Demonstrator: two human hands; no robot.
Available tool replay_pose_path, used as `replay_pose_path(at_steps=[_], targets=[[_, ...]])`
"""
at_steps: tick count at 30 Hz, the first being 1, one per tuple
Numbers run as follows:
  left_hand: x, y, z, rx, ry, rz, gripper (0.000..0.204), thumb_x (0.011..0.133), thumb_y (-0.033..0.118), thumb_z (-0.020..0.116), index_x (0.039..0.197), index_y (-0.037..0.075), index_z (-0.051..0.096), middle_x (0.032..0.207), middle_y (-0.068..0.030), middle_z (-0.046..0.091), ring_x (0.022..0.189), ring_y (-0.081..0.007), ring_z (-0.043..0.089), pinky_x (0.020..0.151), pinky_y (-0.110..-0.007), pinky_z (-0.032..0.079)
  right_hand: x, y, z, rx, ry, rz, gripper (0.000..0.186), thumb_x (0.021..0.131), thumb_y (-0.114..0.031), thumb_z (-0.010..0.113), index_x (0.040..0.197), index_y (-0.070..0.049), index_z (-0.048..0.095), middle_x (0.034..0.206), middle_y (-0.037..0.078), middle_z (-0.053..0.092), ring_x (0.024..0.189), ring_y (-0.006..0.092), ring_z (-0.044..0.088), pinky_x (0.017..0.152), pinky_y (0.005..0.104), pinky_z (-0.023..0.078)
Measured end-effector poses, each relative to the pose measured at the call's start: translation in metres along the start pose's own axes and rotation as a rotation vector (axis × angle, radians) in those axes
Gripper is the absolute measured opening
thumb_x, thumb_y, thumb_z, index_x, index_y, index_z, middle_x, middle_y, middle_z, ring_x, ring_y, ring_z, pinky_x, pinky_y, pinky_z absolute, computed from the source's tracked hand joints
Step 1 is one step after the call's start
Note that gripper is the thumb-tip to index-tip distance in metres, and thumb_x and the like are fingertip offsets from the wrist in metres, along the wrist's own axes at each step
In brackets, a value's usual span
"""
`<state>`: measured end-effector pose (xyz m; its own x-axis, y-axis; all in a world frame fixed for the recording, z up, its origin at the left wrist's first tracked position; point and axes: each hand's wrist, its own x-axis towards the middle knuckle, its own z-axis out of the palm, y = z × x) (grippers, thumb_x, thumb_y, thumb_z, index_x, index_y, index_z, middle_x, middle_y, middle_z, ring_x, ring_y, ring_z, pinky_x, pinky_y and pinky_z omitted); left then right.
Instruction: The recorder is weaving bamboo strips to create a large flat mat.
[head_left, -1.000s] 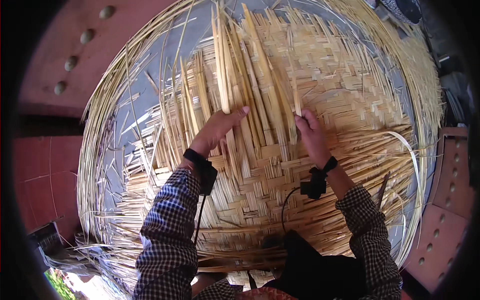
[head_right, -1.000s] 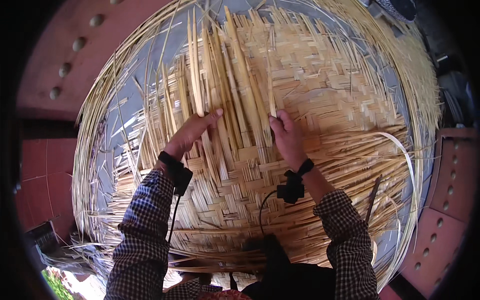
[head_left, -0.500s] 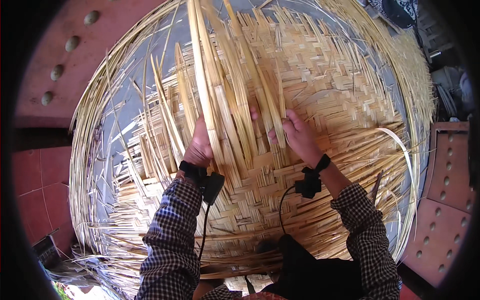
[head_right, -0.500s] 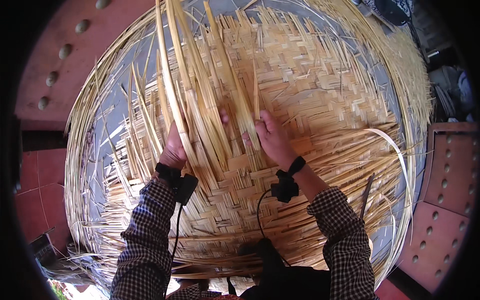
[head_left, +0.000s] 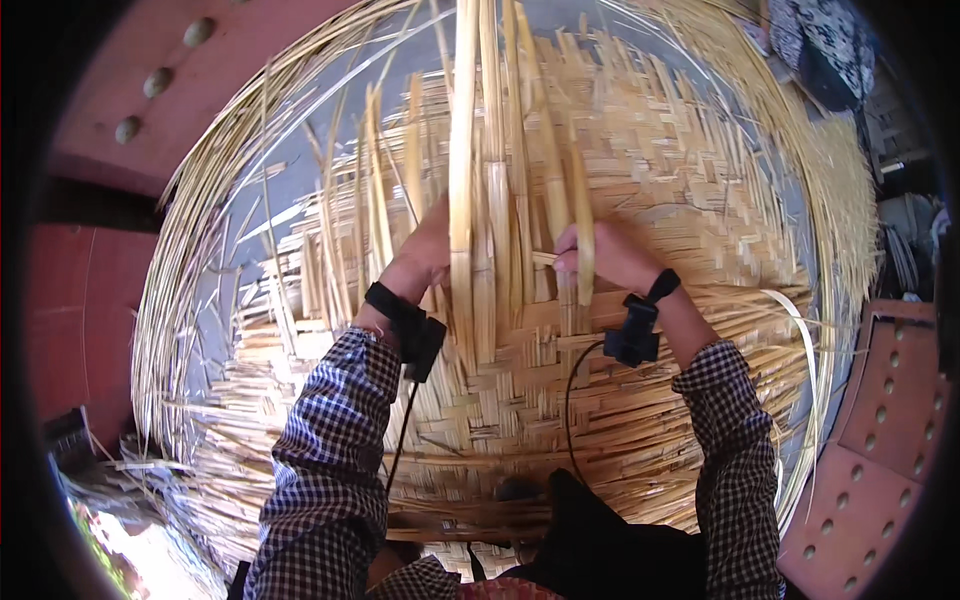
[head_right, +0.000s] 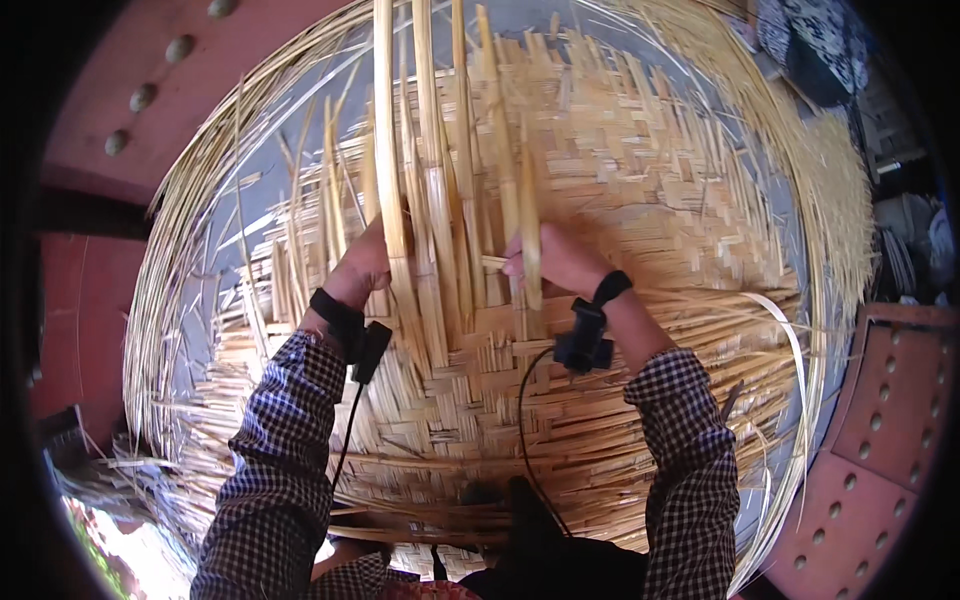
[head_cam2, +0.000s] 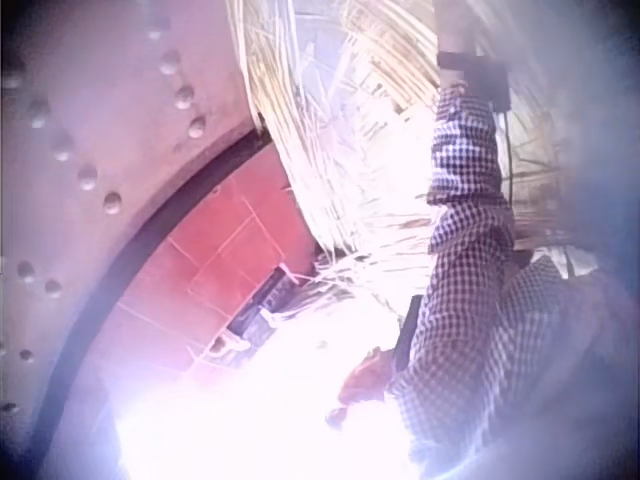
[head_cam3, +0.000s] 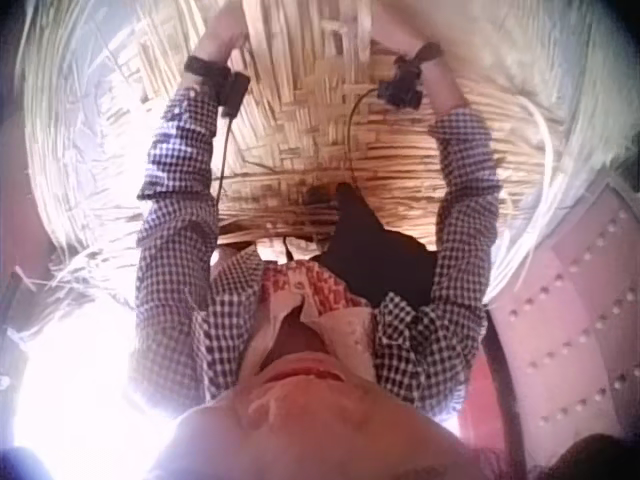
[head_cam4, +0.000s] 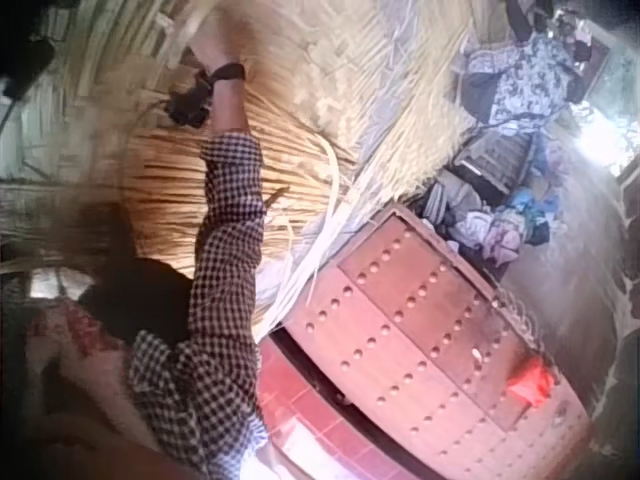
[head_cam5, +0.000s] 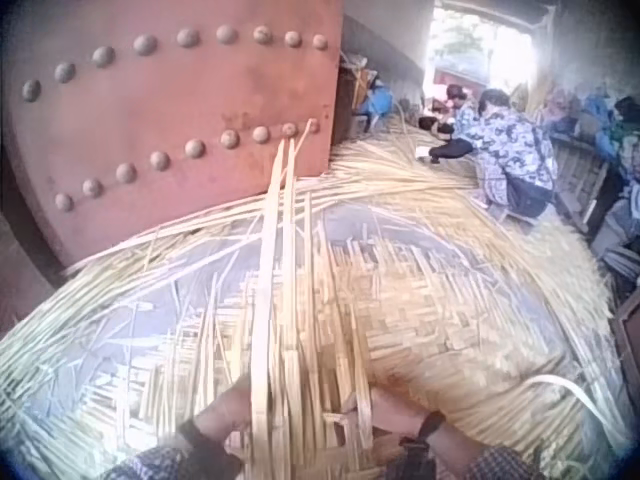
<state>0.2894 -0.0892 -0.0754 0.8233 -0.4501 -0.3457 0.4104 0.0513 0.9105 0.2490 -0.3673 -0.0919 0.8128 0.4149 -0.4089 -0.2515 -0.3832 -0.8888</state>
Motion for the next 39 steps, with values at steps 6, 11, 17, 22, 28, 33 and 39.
replay_pose_path(at_steps=[6,11,17,22,28,33,39], targets=[[-0.096,0.035,-0.022,0.727,0.427,0.203,0.02,0.094,0.017,0.059,0.095,-0.002,0.055,0.071,-0.0076,0.058,0.051,-0.0192,0.063,0.041,-0.027,0.047,-0.009,-0.017,-0.006,-0.293,-0.031,-0.089,0.013,0.087,-0.012,0.072,0.089,0.0,0.067,0.076,0.004,0.068,0.065,0.0123,0.064,0.061,0.0278,0.052],[-0.152,-0.02,-0.05,-0.346,0.853,0.065,0.021,0.097,0.02,0.052,0.095,0.0,0.055,0.064,-0.0091,0.056,0.059,-0.0255,0.066,0.051,-0.036,0.057,-0.017,-0.021,-0.005,-0.44,-0.094,0.231,0.01,0.085,-0.011,0.071,0.085,-0.003,0.065,0.07,0.002,0.065,0.06,0.0116,0.061,0.057,0.0282,0.049],[-0.144,-0.086,-0.042,-0.611,0.605,0.368,0.006,0.095,-0.003,0.054,0.095,0.003,0.056,0.094,-0.0108,0.064,0.1,-0.0281,0.067,0.097,-0.044,0.055,-0.047,0.018,-0.029,-0.835,-0.096,0.131,0.014,0.081,-0.016,0.071,0.087,-0.006,0.063,0.079,0.01,0.068,0.073,0.0233,0.065,0.067,0.0362,0.051],[-0.13,-0.098,-0.043,-0.425,0.793,0.148,0.009,0.092,0.0,0.06,0.098,0.005,0.056,0.094,-0.0091,0.064,0.086,-0.0238,0.068,0.077,-0.039,0.062,-0.058,0.047,-0.033,-0.763,-0.064,0.052,0.015,0.082,-0.014,0.074,0.089,-0.007,0.063,0.087,0.01,0.068,0.081,0.0256,0.065,0.073,0.0363,0.051],[-0.139,-0.095,-0.072,-0.602,0.982,0.169,0.022,0.086,-0.005,0.066,0.103,0.003,0.054,0.094,-0.0104,0.061,0.074,-0.0229,0.067,0.066,-0.036,0.062,-0.048,0.052,-0.011,-0.549,0.028,-0.118,0.012,0.084,-0.007,0.07,0.09,-0.004,0.06,0.084,0.008,0.064,0.08,0.0197,0.062,0.075,0.0334,0.05],[-0.143,-0.11,-0.092,-0.396,1.103,0.264,0.019,0.083,-0.005,0.069,0.097,0.003,0.058,0.078,-0.0065,0.065,0.059,-0.015,0.061,0.05,-0.03,0.051,-0.045,0.056,-0.012,-0.594,-0.016,-0.019,0.009,0.086,-0.001,0.064,0.089,-0.004,0.056,0.085,0.004,0.057,0.081,0.0141,0.055,0.077,0.0311,0.047],[-0.146,-0.111,-0.092,-0.423,0.984,0.36,0.018,0.085,-0.01,0.066,0.096,0.002,0.058,0.086,-0.0081,0.063,0.066,-0.0194,0.064,0.06,-0.033,0.059,-0.05,0.059,-0.016,-0.459,0.009,0.012,0.01,0.091,-0.01,0.065,0.096,-0.005,0.058,0.085,0.006,0.062,0.083,0.017,0.059,0.078,0.0328,0.049]])
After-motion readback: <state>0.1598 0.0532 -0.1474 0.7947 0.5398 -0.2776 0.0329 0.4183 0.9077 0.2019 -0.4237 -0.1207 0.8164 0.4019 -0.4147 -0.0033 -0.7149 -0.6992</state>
